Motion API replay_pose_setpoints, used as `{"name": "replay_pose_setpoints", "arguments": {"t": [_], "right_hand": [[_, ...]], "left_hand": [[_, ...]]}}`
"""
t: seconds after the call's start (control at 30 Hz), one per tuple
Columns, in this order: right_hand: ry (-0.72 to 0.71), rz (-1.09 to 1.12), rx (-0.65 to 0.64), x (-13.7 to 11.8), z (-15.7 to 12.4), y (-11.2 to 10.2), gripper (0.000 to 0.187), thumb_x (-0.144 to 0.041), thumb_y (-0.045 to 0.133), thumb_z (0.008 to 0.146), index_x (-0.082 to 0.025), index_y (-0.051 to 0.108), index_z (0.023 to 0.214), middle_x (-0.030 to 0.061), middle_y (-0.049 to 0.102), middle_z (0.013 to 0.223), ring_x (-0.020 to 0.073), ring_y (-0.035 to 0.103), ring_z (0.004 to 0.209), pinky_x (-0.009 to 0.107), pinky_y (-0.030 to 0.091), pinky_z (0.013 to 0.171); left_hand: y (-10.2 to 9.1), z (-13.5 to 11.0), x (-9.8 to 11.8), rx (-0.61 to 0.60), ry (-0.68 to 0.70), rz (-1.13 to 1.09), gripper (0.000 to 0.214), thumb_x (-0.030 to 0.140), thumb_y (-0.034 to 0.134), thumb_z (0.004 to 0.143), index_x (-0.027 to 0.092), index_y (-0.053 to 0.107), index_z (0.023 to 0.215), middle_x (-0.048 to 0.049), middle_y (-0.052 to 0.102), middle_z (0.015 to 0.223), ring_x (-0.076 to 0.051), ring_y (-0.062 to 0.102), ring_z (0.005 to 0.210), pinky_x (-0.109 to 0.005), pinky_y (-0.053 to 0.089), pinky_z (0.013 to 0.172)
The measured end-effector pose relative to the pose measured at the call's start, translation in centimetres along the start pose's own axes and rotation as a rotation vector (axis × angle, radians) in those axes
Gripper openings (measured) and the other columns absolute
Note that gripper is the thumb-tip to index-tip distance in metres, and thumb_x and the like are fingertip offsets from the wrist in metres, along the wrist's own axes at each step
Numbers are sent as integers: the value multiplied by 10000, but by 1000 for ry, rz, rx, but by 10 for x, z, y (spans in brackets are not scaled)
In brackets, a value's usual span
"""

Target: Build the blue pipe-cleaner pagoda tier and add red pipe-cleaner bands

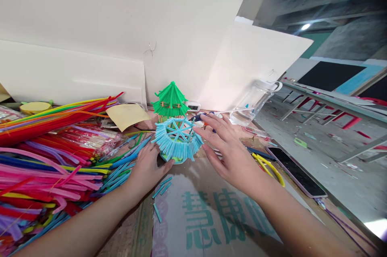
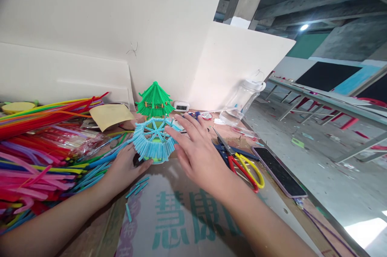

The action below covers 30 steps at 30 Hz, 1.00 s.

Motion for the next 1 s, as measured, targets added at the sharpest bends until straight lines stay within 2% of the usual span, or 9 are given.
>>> {"name": "replay_pose_setpoints", "arguments": {"t": [0.17, 0.3, 0.57, 0.73, 0.83, 1.0], "right_hand": [[4, -15, -33, 0, -2, 5, 496, -96, 479, 980, -177, 496, 1469, 174, 403, 1617, 317, 297, 1546, 662, 251, 1238], [-1, -27, -53, 1, -4, 8, 521, -86, 503, 962, -226, 519, 1463, 148, 368, 1643, 328, 249, 1562, 682, 237, 1232], [4, -2, -42, 1, -4, 5, 544, -90, 505, 959, -284, 511, 1468, 124, 390, 1634, 323, 265, 1558, 698, 244, 1222], [1, 13, -12, 0, -1, 1, 542, -99, 484, 979, -229, 448, 1504, 160, 410, 1615, 306, 310, 1542, 663, 236, 1242], [11, 18, -22, 1, -2, 4, 547, -107, 477, 984, -235, 431, 1514, 162, 401, 1620, 306, 297, 1548, 667, 240, 1238], [3, 38, -31, 0, -2, 6, 499, -104, 482, 988, -243, 489, 1467, 154, 392, 1624, 319, 285, 1549, 682, 246, 1226]], "left_hand": [[0, 0, -1, 7, -7, 8, 418, 346, 708, 860, 248, 638, 1261, -110, 703, 1239, -341, 604, 1251, -537, 481, 1073], [1, 0, -2, 0, -15, 18, 422, 371, 687, 877, 237, 628, 1273, -121, 697, 1239, -342, 598, 1260, -545, 479, 1074], [0, 0, -1, 6, -5, 12, 450, 365, 693, 869, 261, 619, 1301, -109, 692, 1263, -338, 594, 1271, -538, 479, 1079], [1, 0, -1, 5, -7, 7, 424, 355, 696, 870, 250, 631, 1275, -114, 693, 1255, -337, 596, 1262, -532, 483, 1069], [0, 0, 0, 7, -9, -7, 418, 345, 714, 855, 252, 642, 1256, -109, 695, 1262, -337, 604, 1245, -526, 488, 1060], [-3, 0, 3, 13, -15, -15, 403, 324, 719, 841, 250, 656, 1232, -102, 709, 1210, -327, 621, 1203, -500, 503, 1031]]}}
Point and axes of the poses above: each hand's wrist, its own z-axis towards the middle knuckle, its own y-axis out of the palm, x = y × z, the point moved 5 cm from there along z, towards the middle knuckle
